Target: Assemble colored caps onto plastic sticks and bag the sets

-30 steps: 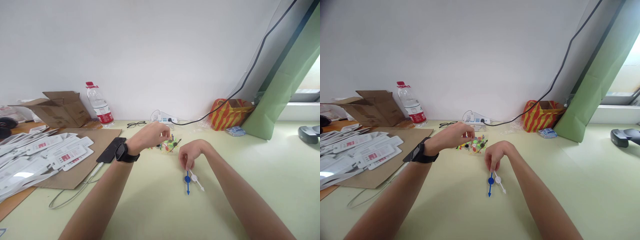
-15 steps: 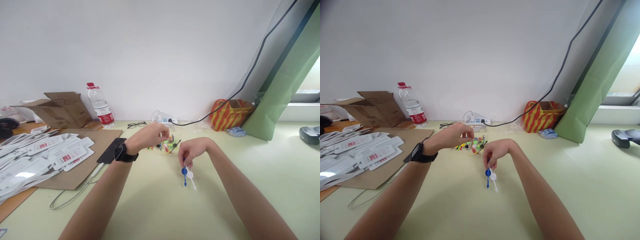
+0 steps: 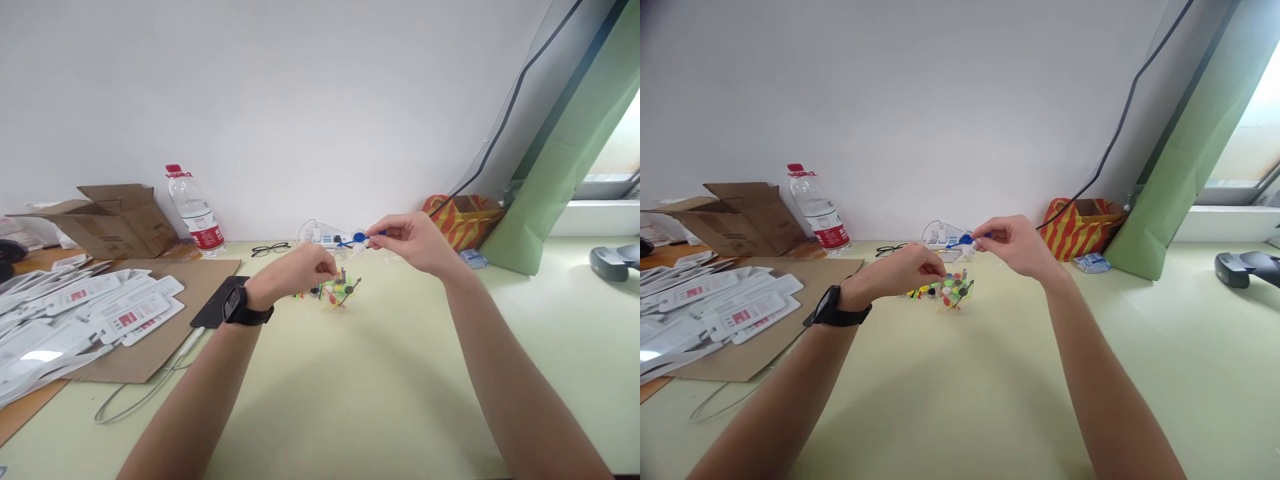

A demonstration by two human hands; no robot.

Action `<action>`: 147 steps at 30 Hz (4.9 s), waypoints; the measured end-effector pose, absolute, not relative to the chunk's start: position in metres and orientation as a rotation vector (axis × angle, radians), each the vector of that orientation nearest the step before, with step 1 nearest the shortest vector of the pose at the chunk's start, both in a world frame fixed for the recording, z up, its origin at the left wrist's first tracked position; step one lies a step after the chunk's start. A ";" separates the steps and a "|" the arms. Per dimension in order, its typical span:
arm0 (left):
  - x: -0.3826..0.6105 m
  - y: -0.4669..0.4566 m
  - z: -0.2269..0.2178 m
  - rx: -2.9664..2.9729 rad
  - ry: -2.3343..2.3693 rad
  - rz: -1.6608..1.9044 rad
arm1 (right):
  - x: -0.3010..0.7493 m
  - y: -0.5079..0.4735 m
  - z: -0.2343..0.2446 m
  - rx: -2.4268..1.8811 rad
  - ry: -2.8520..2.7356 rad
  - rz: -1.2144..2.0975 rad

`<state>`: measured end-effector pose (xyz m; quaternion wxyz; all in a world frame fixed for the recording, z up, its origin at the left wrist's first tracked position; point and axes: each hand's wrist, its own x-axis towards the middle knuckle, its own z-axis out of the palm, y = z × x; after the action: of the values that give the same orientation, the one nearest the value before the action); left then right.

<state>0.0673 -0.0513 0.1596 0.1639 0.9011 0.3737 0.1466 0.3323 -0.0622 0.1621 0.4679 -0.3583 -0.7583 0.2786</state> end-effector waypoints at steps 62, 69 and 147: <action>0.065 -0.096 0.040 1.436 0.835 0.739 | 0.303 -0.101 0.058 -1.018 -1.772 0.617; 0.076 -0.101 0.027 1.389 0.830 0.855 | 0.297 -0.109 0.018 -0.977 -1.514 1.408; 0.066 -0.097 0.032 1.400 0.846 1.036 | 0.289 -0.119 0.025 -0.895 -1.388 1.264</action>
<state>0.0659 -0.0966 0.0317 0.5669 0.5957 0.3602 0.4406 0.2894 -0.1192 0.0252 0.5063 -0.3713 -0.5753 0.5243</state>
